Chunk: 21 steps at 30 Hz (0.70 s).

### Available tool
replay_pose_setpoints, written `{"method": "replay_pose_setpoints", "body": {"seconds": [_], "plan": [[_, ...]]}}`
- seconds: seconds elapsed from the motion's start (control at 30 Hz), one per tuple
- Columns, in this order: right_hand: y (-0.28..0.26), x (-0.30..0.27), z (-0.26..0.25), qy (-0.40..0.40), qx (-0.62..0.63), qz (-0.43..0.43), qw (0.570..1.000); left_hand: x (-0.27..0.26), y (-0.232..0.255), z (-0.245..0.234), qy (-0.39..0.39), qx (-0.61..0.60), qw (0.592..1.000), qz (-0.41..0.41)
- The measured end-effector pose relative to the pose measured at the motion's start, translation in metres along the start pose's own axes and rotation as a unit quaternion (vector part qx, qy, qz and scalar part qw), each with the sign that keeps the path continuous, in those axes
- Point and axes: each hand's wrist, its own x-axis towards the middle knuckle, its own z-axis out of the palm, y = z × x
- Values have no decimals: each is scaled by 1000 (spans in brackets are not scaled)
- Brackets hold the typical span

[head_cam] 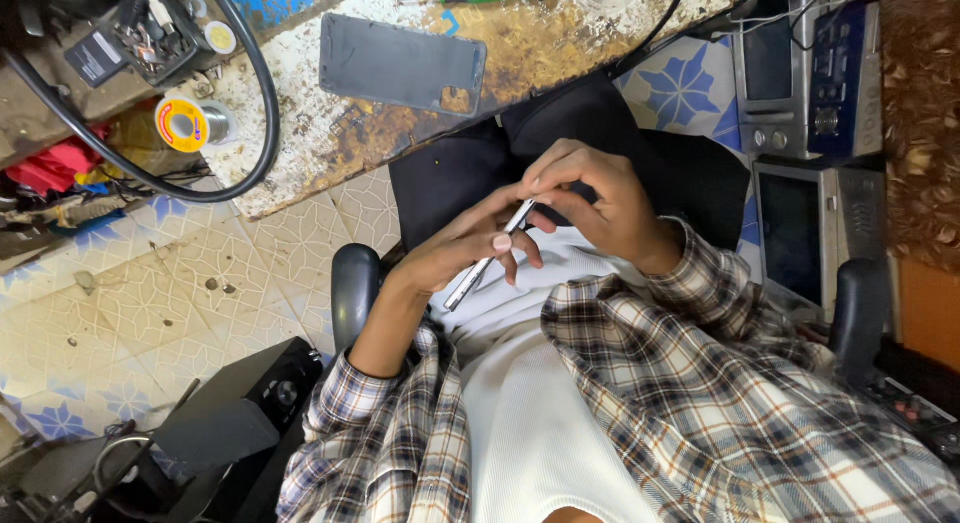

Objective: The person disassembles a smartphone by prying open the back cover with a metal tool. They separate the back cover from the main body, revealing the internal components, and then use a green screwdriver to work on the internal parts.

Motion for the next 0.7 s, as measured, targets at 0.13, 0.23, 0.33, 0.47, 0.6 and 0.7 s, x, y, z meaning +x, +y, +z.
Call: {"method": "replay_pose_setpoints", "body": {"seconds": [0.13,0.23,0.33,0.47,0.6,0.7], "plan": [[0,-1,-3,-11,8,24,1000,3,-18,-6,21,13,1000,12],[-3,0,-12,42,49,51,997,6,-19,-9,28,25,999,23],[-3,-3,-24,36,-46,25,998,5,-13,-8,29,24,999,21],[-1,-9,-30,-40,-115,-7,992,4,-5,-3,8,46,999,6],[-3,-8,-33,-86,-160,-45,982,2,-1,1,5,39,999,-6],[-3,-6,-33,-110,-179,-72,975,1,-2,0,2,25,1000,-13]]}}
